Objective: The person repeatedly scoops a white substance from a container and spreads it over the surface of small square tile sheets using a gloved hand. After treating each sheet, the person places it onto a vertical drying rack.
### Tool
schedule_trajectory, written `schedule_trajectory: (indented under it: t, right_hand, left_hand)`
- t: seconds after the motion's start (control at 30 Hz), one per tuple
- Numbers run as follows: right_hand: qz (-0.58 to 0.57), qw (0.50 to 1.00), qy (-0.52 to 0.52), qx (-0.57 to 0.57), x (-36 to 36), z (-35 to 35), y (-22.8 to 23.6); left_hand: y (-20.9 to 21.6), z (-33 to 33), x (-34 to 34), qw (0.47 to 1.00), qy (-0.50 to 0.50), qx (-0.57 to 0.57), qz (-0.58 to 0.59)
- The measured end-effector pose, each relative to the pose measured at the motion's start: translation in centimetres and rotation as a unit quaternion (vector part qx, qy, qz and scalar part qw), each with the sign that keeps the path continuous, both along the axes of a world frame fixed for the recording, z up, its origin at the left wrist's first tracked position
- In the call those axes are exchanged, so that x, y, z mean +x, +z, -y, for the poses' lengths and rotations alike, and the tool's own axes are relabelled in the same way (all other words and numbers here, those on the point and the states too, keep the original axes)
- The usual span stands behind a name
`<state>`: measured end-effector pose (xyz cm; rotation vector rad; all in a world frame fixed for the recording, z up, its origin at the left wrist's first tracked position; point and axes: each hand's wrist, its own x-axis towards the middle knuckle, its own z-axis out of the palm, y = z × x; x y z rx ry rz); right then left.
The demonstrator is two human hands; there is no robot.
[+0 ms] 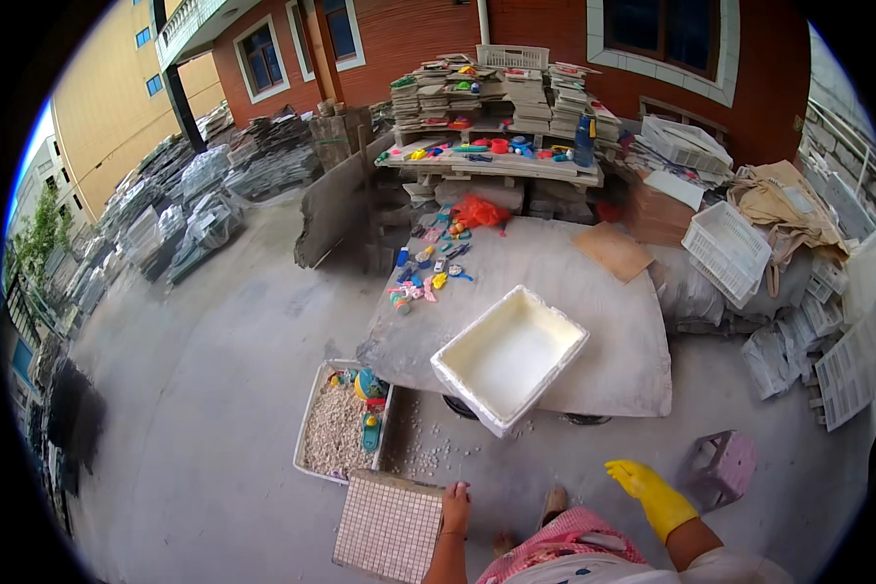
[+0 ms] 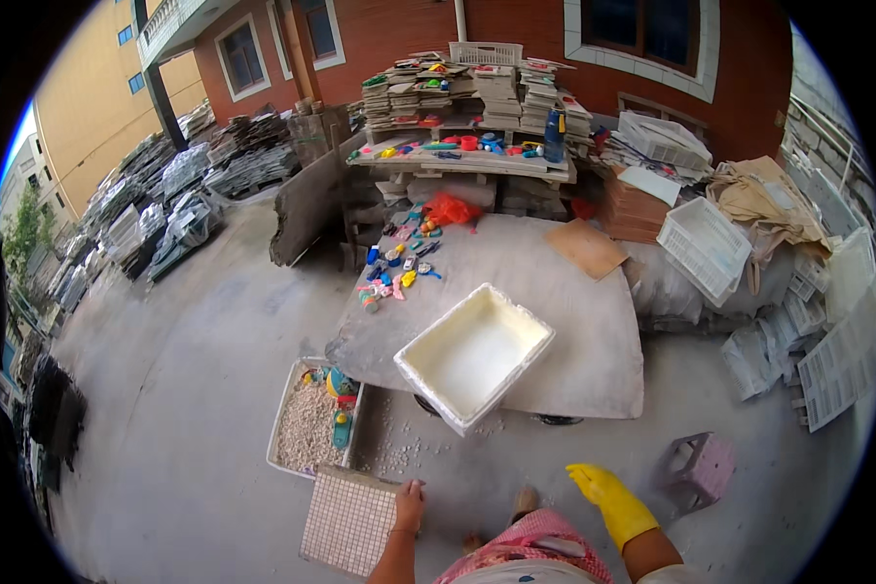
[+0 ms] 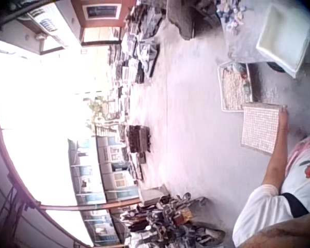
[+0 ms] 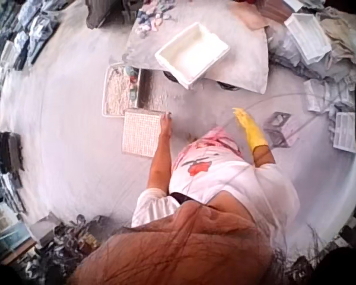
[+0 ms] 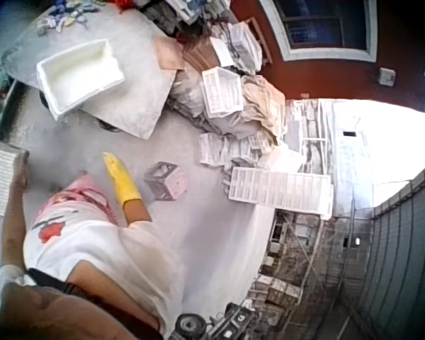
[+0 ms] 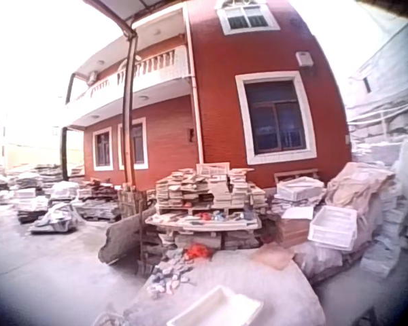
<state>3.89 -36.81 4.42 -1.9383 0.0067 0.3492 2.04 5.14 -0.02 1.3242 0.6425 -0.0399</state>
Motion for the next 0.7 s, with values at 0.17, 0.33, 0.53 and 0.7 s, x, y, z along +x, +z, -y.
schedule_trajectory:
  t: [0.17, 0.33, 0.53, 0.7]
  right_hand:
    - [0.011, 0.999, 0.013, 0.045, 7.2, 1.1, 0.7]
    - [0.002, 0.984, 0.014, 0.178, 18.4, -1.8, 5.2]
    - [-0.044, 0.987, 0.071, 0.134, 32.3, -2.3, 11.9]
    - [-0.116, 0.982, 0.091, 0.116, 40.9, -1.4, 12.0]
  left_hand:
    - [4.2, 5.6, 13.3, 0.96, -0.134, 0.24, 0.059]
    - [3.0, 8.6, 25.1, 0.927, -0.212, 0.308, 0.038]
    - [-2.2, 13.7, 37.4, 0.865, -0.269, 0.419, -0.06]
    - [-7.3, 16.4, 42.9, 0.835, -0.278, 0.448, -0.156]
